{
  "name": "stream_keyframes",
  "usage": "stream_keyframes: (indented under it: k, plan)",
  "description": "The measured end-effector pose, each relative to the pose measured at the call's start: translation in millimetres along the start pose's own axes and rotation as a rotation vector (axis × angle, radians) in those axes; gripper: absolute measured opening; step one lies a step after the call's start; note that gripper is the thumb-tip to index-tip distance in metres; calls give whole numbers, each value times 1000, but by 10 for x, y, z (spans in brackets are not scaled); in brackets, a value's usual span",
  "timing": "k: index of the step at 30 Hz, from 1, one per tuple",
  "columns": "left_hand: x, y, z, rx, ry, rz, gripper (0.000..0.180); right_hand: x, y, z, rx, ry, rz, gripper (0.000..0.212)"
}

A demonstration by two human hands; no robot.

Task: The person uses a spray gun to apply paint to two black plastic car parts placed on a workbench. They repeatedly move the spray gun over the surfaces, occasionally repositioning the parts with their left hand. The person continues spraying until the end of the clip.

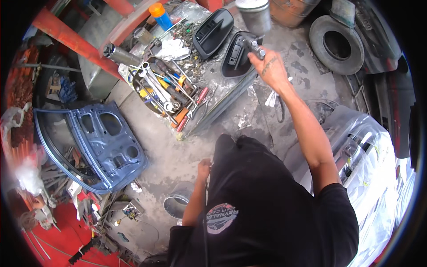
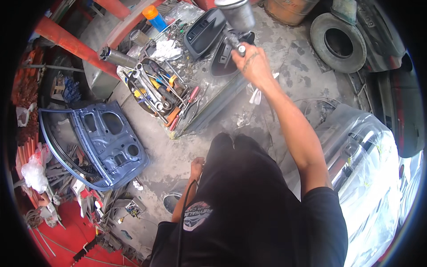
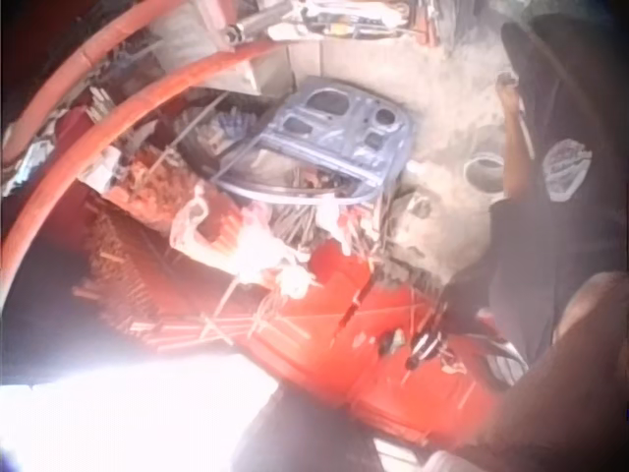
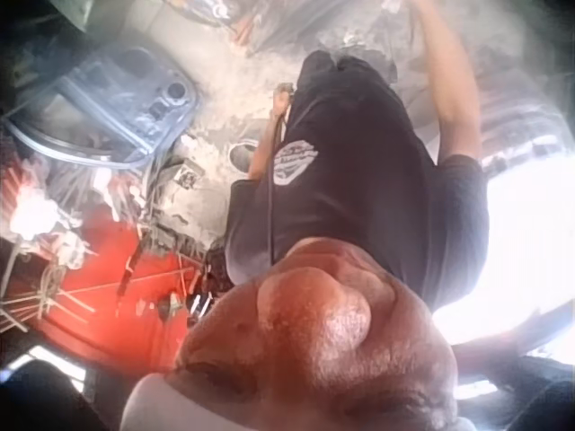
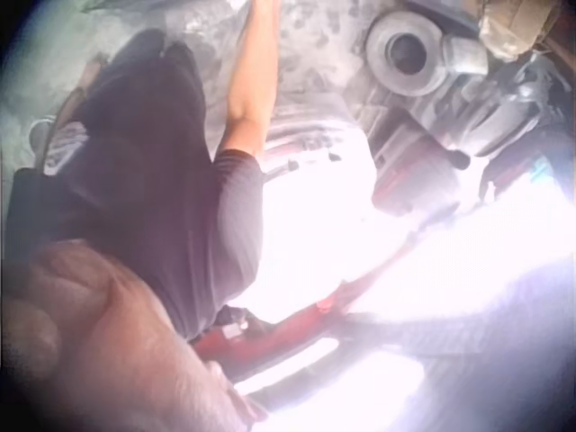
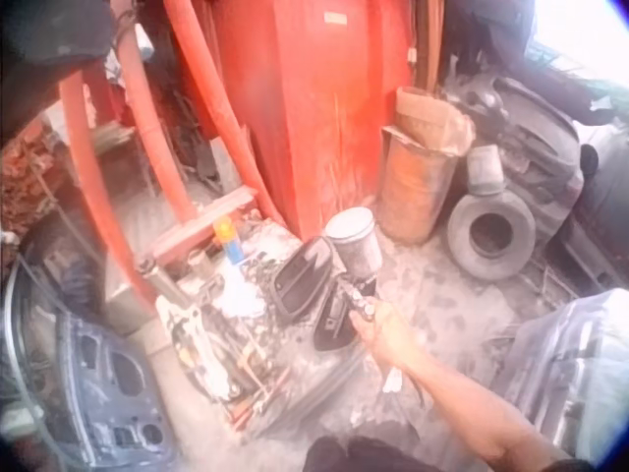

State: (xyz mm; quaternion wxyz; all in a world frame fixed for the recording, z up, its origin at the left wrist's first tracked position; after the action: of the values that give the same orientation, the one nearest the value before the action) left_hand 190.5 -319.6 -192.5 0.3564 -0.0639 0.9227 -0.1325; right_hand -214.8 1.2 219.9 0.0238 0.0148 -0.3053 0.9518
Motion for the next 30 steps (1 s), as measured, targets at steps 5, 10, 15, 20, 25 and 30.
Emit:
stream_keyframes:
  k: [5, 10, 15, 20, 25, 30]
  plan:
    - [-412, -37, 384, 28, 61, 18, 20, -209, -102, -103, 119, 24, -21, 42]
    - [-366, -448, 364, 123, -45, 3, 23, -765, 10, -45, 216, 98, 61, 43]
    - [174, -845, -348, 602, 254, 149, 29, -1274, 5, 240, 137, 60, -57, 35]
    - [548, -1082, -949, 663, 464, 361, 34, -1664, 441, 722, 44, 68, -107, 34]
    - [575, -1153, -1445, 636, 396, 784, 37, -2039, 892, 1046, -166, 183, -180, 32]
    - [410, -1157, -1885, 605, 483, 1028, 35, -1763, 1239, 1259, -284, 191, -264, 31]
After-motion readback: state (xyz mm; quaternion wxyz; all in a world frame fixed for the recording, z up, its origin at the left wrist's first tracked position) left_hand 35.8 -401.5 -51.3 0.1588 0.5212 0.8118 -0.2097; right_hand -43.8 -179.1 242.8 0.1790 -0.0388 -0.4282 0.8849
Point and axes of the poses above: each hand's wrist, its own x-axis towards the middle knuckle, its own y-axis out of the palm, z = x × y, the point moved 9 cm from there along x, towards the middle knuckle, and after that the axes turned 9 degrees about x, right-handed, at the moved point
